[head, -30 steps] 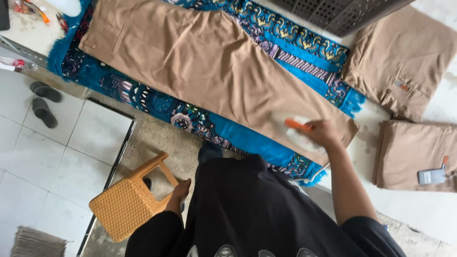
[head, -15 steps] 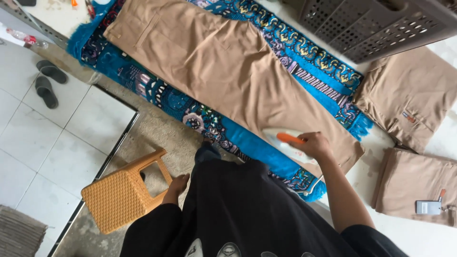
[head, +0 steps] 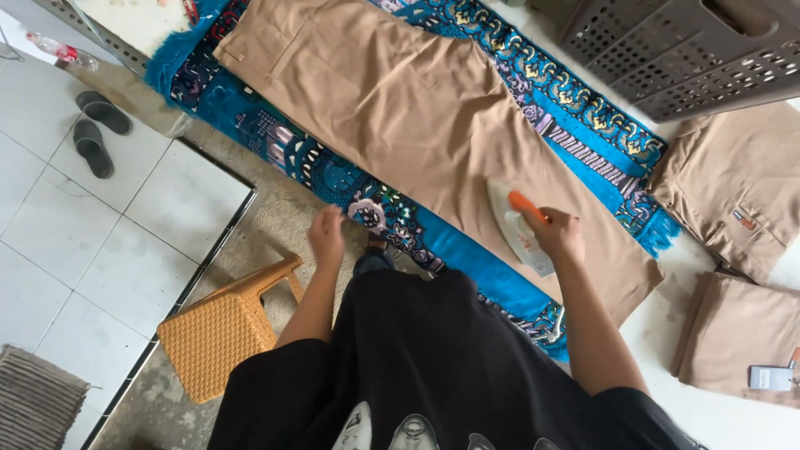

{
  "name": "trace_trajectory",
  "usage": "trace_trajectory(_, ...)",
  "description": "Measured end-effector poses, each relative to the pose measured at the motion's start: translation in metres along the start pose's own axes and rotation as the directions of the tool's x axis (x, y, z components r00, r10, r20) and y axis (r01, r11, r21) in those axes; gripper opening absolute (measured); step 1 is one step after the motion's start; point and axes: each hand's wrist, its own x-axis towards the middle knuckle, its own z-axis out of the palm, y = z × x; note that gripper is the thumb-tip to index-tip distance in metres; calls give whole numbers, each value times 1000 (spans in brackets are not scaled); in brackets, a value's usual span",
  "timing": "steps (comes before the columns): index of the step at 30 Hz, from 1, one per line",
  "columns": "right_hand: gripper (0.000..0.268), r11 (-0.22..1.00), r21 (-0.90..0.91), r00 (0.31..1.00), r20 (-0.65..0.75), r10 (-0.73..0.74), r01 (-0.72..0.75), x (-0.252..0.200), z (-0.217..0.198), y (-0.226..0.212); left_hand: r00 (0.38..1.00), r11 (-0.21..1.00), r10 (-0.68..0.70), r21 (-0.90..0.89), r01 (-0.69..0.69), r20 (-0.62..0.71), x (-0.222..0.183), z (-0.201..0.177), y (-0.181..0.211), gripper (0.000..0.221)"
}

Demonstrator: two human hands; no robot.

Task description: Ironing and folding a pair of tan pants on a patterned mat.

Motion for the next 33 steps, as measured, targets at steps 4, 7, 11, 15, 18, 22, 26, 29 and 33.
trace_trajectory(4,43,997,-60,992,120,-47,54,5,2,-13,673,552,715,436,-711,191,65,63,-64,23)
trace_trajectory(7,45,965,-185,917,386,-100,183,-6,3,-41,974,972,-212,117,203,74,55,77,23,56)
trace_trajectory(11,49,997,-68,995,92,-25,32,-4,13,-51,877,883,-459,-32,467,142,60,89,100,99)
trace_trajectory(15,43,996,-22,996,-9,90,-90,1,16,-56,666,611,-698,-265,746,265,57,87,203,142)
trace_trajectory(18,42,998,55,985,169,-38,29,-17,-2,-69,607,582,-765,-172,795,217,158,217,1,129)
trace_trajectory(22,45,974,-188,969,232,-83,128,-6,16,-48,762,617,-627,-495,611,159,125,138,59,69)
trace_trajectory(26,44,987,-140,994,82,-69,80,-15,-6,-93,808,482,-554,-715,506,198,127,116,54,60)
trace_trajectory(29,44,991,-126,996,-86,32,-42,23,9,-72,833,457,-503,-747,482,230,151,108,29,67)
trace_trajectory(33,41,999,-34,998,61,-6,8,21,4,-88,836,241,-434,-852,466,335,194,89,31,62)
